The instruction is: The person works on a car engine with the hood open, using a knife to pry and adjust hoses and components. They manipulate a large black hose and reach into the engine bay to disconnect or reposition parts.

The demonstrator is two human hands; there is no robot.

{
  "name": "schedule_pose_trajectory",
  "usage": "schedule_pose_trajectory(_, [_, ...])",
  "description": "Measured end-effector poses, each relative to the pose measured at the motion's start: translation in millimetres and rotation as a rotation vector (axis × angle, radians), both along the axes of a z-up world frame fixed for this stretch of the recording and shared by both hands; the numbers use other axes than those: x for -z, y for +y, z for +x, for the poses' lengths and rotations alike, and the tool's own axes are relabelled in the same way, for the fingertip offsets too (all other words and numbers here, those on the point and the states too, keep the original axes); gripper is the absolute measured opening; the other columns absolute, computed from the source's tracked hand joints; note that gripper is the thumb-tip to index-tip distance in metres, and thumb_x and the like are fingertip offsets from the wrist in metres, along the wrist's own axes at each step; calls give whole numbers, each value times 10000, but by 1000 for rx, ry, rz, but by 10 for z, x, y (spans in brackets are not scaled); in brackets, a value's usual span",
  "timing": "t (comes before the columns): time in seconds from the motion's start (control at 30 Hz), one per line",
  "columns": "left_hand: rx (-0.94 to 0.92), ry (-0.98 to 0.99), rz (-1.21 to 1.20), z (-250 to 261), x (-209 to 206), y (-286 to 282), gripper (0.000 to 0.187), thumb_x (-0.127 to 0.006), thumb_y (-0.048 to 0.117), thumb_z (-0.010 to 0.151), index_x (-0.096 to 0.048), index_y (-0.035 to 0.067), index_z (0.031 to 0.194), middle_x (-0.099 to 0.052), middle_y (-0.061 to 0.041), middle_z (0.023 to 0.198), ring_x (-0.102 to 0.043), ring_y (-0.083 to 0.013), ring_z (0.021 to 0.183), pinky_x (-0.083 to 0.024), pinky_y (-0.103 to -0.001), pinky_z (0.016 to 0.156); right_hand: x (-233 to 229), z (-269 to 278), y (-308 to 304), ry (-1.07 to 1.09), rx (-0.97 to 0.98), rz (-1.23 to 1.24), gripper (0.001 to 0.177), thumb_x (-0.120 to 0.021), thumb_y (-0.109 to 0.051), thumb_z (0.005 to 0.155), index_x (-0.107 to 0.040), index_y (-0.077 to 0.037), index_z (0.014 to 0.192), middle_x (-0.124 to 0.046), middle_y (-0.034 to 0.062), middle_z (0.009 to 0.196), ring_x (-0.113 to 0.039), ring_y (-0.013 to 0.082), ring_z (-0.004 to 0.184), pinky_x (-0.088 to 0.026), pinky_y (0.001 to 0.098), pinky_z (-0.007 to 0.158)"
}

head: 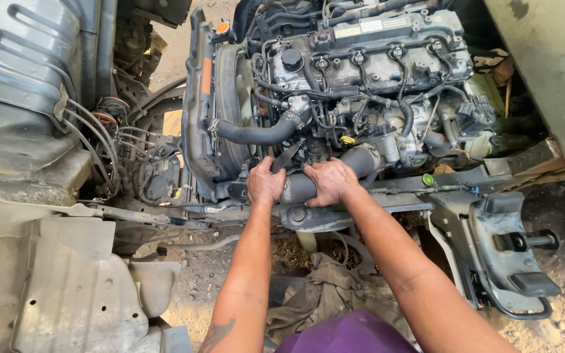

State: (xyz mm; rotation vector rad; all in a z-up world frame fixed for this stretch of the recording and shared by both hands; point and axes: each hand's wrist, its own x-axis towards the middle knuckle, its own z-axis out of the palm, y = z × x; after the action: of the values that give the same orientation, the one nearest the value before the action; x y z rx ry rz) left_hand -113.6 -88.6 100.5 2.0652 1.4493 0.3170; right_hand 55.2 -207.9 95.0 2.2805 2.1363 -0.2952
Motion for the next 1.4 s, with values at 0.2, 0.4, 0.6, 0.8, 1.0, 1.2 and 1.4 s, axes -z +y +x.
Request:
schedule_pose_trajectory(0.2, [1, -3, 0, -4, -62, -19, 296, -630, 397, 789, -717, 307, 1057, -767, -30, 1062, -710, -340, 1086, -574, -489, 965, 56, 17, 0, -3, -10, 26, 795, -679, -803, 583, -576, -259, 1155, -744, -9, 1050, -722, 204, 1089, -514, 472, 997])
schedule_pose_trajectory(0.4, [5, -6, 11, 0, -60, -25, 298, -636, 388, 793, -720, 280, 1058, -766, -55, 1059, -710, -357, 1082, -572, -502, 962, 63, 9, -9, 8, -5, 25, 805, -688, -792, 587, -574, -254, 1175, -742, 0, 1071, -717, 206, 1105, -502, 487, 1026])
schedule_pose_trajectory(0.6, [0, -10, 23, 17, -5, 14, 280, -644, 389, 786, -724, 282, 1032, -767, -55, 1034, -712, -355, 1071, -572, -505, 943, 88, 19, 11, 12, -9, 17, 808, -679, -796, 592, -568, -263, 1190, -743, -1, 1078, -714, 207, 1115, -502, 491, 1025])
schedule_pose_trajectory(0.8, [2, -18, 36, 16, 61, 41, 276, -644, 384, 790, -722, 264, 1026, -766, -72, 1019, -713, -363, 1063, -571, -513, 926, 28, 8, 10, -2, -9, 6, 793, -678, -791, 598, -577, -256, 1175, -745, -3, 1081, -713, 200, 1119, -502, 486, 1028])
schedule_pose_trajectory(1.0, [-1, -16, 37, 30, 54, 30, 287, -642, 385, 787, -718, 264, 1035, -766, -70, 1027, -713, -361, 1065, -572, -509, 934, 23, 17, 8, 6, -10, 6, 790, -684, -785, 594, -584, -252, 1169, -748, 0, 1086, -711, 204, 1130, -495, 499, 1049])
schedule_pose_trajectory(1.2, [-7, -16, 36, 25, 43, 29, 281, -637, 387, 787, -719, 275, 1031, -770, -58, 1021, -715, -355, 1063, -572, -505, 937, 4, 14, 1, 23, -6, -9, 789, -692, -783, 593, -588, -246, 1162, -749, 0, 1091, -709, 206, 1139, -485, 505, 1069])
schedule_pose_trajectory(1.4, [-2, -13, 34, 26, -7, 11, 280, -633, 385, 793, -715, 255, 1027, -768, -67, 1019, -716, -358, 1060, -573, -504, 936, -2, 17, 2, -2, -11, 9, 785, -677, -790, 597, -581, -259, 1167, -745, -10, 1083, -713, 197, 1123, -502, 480, 1030])
